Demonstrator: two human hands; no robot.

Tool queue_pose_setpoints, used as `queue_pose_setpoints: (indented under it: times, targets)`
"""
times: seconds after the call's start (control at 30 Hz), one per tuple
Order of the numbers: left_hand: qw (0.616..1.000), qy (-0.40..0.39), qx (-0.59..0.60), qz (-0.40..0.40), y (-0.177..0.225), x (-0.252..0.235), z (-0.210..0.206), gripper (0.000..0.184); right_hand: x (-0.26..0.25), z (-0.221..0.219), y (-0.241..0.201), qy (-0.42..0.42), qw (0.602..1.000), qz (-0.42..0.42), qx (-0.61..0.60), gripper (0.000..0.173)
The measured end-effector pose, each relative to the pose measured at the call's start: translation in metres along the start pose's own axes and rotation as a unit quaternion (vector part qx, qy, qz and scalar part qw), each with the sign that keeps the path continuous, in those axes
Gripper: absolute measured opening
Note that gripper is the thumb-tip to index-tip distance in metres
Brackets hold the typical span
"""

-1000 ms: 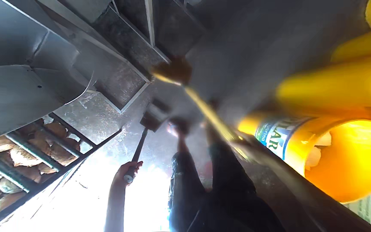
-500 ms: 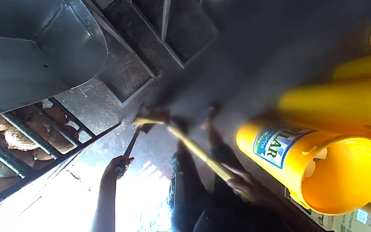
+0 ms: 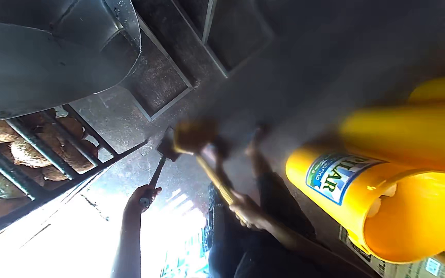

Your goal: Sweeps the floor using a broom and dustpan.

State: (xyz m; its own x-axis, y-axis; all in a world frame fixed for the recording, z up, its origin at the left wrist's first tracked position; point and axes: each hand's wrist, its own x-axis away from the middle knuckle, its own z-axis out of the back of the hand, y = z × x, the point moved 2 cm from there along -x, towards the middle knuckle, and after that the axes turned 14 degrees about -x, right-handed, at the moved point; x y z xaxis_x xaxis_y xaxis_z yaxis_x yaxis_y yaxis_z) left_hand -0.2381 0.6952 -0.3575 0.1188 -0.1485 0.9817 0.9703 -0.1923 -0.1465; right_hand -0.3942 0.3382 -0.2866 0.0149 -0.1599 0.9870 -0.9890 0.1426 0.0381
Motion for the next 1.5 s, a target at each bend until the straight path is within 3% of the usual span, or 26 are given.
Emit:
queue_pose_setpoints:
  times: [0.1,0.2,0.27,0.33,0.47,0.6,0.7,0.77,0.83,0.97,1.07,1.17,1.23,1.33,1.4,1.43,1.5]
  targets:
    - [1.000,0.002,0.001,0.002,-0.006,0.001,0.005,0.020,0.057,0.031,0.016,-0.020,0.998,0.065,0.001,0.069]
    - [1.000,0.004,0.000,0.004,-0.016,0.001,0.012,0.022,0.118,0.083,0.021,0.035,0.983,0.179,0.022,0.069]
    - [1.000,0.004,0.003,0.002,-0.020,0.001,0.014,0.022,0.138,0.105,0.000,0.068,0.978,0.195,0.040,0.070]
    - [1.000,0.006,-0.005,-0.006,-0.017,0.000,0.013,0.022,0.125,0.108,-0.031,0.077,0.977,0.192,0.049,0.073]
    - [1.000,0.002,-0.008,0.001,-0.003,0.004,0.005,0.023,0.024,0.069,-0.070,0.043,0.984,0.175,0.006,0.074]
    - [1.000,0.009,-0.026,0.013,0.006,0.004,-0.004,0.021,-0.035,0.008,-0.048,0.012,0.998,0.060,0.011,0.072]
    - [0.999,0.010,-0.036,0.019,0.006,0.001,-0.005,0.023,-0.015,0.011,-0.019,-0.031,0.997,0.039,-0.060,0.067]
    - [0.999,0.006,-0.030,0.015,-0.003,0.000,0.003,0.025,0.019,0.042,0.002,-0.066,0.990,0.070,-0.105,0.066]
    - [1.000,0.001,-0.024,-0.008,-0.017,0.001,0.016,0.028,0.060,0.085,0.021,-0.050,0.984,0.122,-0.116,0.069]
    - [0.997,0.006,-0.060,-0.049,-0.033,0.026,0.019,0.034,0.132,0.183,0.067,0.086,0.961,0.223,-0.138,0.073]
    - [0.990,-0.021,-0.129,-0.054,-0.037,0.050,0.016,0.037,0.162,0.234,0.067,0.204,0.939,0.238,-0.139,0.073]
    - [0.986,-0.053,-0.149,-0.048,-0.029,0.062,-0.002,0.031,0.140,0.287,0.047,0.264,0.914,0.242,-0.188,0.061]
    - [0.984,-0.051,-0.164,-0.051,-0.013,0.066,-0.028,0.026,0.107,0.333,0.022,0.273,0.891,0.246,-0.266,0.043]
    - [0.983,-0.038,-0.168,-0.062,0.015,0.061,-0.079,0.021,0.053,0.388,-0.024,0.239,0.800,0.277,-0.475,0.019]
    - [0.985,-0.024,-0.157,-0.069,0.040,0.064,-0.124,0.020,0.015,0.404,-0.048,0.214,0.748,0.279,-0.562,0.016]
    - [0.985,-0.014,-0.154,-0.070,0.053,0.068,-0.149,0.019,-0.002,0.404,-0.055,0.206,0.745,0.271,-0.573,0.016]
    - [0.985,-0.002,-0.156,-0.071,0.075,0.075,-0.197,0.015,-0.022,0.385,-0.055,0.211,0.787,0.228,-0.533,0.015]
